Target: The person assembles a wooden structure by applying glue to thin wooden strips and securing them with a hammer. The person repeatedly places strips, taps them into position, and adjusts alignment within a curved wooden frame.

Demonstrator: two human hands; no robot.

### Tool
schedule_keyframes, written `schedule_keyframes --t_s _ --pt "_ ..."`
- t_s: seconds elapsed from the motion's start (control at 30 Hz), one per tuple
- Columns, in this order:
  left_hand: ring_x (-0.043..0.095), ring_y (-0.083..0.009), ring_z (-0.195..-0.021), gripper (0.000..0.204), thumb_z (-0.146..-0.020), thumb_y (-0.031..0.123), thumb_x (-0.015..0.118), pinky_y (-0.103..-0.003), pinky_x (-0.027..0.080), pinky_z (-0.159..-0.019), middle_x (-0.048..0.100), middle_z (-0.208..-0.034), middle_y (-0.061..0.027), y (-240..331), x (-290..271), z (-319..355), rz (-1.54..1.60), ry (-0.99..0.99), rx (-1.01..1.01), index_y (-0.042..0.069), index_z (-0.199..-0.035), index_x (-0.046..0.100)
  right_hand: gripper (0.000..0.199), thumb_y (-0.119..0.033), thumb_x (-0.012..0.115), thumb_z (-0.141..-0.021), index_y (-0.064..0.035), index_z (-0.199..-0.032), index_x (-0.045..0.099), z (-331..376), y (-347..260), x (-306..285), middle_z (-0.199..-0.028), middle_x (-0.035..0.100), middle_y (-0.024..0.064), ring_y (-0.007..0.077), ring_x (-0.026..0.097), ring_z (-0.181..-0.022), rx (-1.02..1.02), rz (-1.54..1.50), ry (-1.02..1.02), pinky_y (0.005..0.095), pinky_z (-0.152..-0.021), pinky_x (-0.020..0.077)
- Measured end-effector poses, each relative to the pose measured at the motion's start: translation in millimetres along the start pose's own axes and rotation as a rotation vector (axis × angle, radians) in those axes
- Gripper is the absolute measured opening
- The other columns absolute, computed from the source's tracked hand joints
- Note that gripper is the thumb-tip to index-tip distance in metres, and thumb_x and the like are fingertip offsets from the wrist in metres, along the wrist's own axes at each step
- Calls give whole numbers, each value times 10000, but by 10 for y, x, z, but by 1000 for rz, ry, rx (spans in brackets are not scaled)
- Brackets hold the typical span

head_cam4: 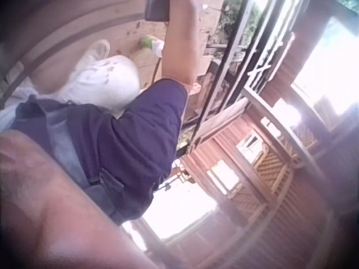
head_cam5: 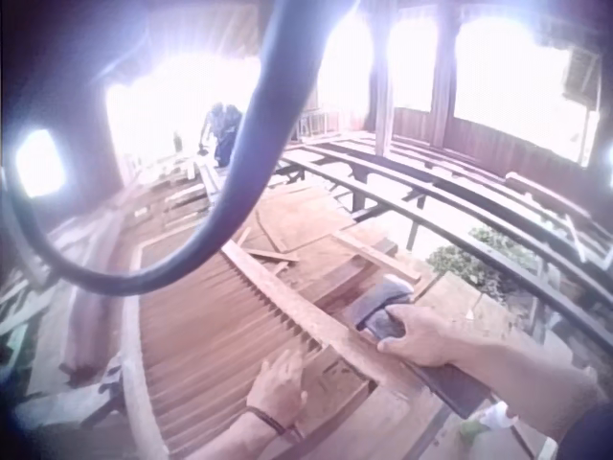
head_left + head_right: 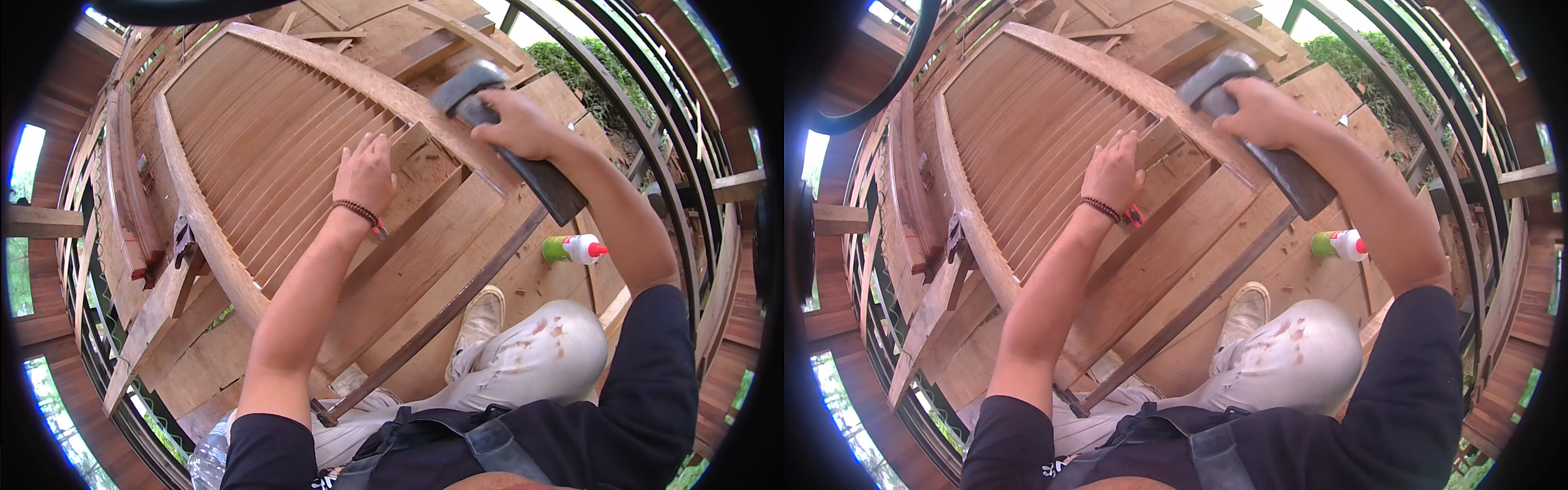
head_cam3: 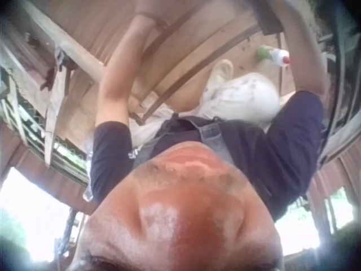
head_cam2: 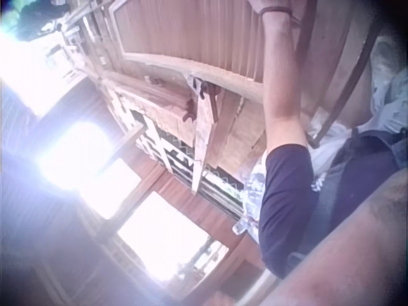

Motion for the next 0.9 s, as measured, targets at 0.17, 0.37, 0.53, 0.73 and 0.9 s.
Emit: schedule_keyframes --t_s 0.17,0.37,0.53,0.73,0.9 --pt "436 -350 -1485 559 -859 28 671 -526 378 -1218 503 -1553 -202 -17 71 -42 -21 -7 123 19 -1387 487 685 -248 761 -890 103 -1429 525 364 60 -340 -1122 708 224 253 710 -951 290 -403 202 359 -814 567" --pt "432 -342 -1489 561 -860 -21 622 -518 371 -1226 485 -1573 -204 -55 122 -19 -9 -16 117 15 -1396 461 719 -168 757 -926 107 -1512 443 1040 42 -423 -1166 684 164 136 675 -882 379 -594 347 276 -686 549" --pt "437 -350 -1484 549 -867 -31 595 -528 369 -1225 486 -1569 -210 -39 135 -12 -19 -11 126 15 -1396 456 734 -112 757 -934 143 -1521 398 1238 157 -399 -1248 671 177 136 664 -980 262 -486 439 265 -756 556" --pt "434 -358 -1484 533 -879 12 596 -527 359 -1232 487 -1567 -217 -70 134 33 -26 23 139 14 -1394 456 730 -134 766 -920 146 -1504 430 1048 5 -283 -1390 625 239 261 673 -1170 255 -634 403 373 -1033 515" --pt "425 -340 -1499 422 -950 45 520 -495 320 -1257 492 -1564 -222 -20 49 50 -3 -6 111 9 -1369 489 723 -195 788 -871 123 -1454 502 844 -99 -234 -1342 654 298 349 674 -1221 180 -299 366 411 -1068 491"
Point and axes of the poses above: each hand's wrist, its own z-axis away from the middle knuckle, its own x-axis out of the palm, y = z × x, the point moved 1 cm from there along -z, towards the middle knuckle
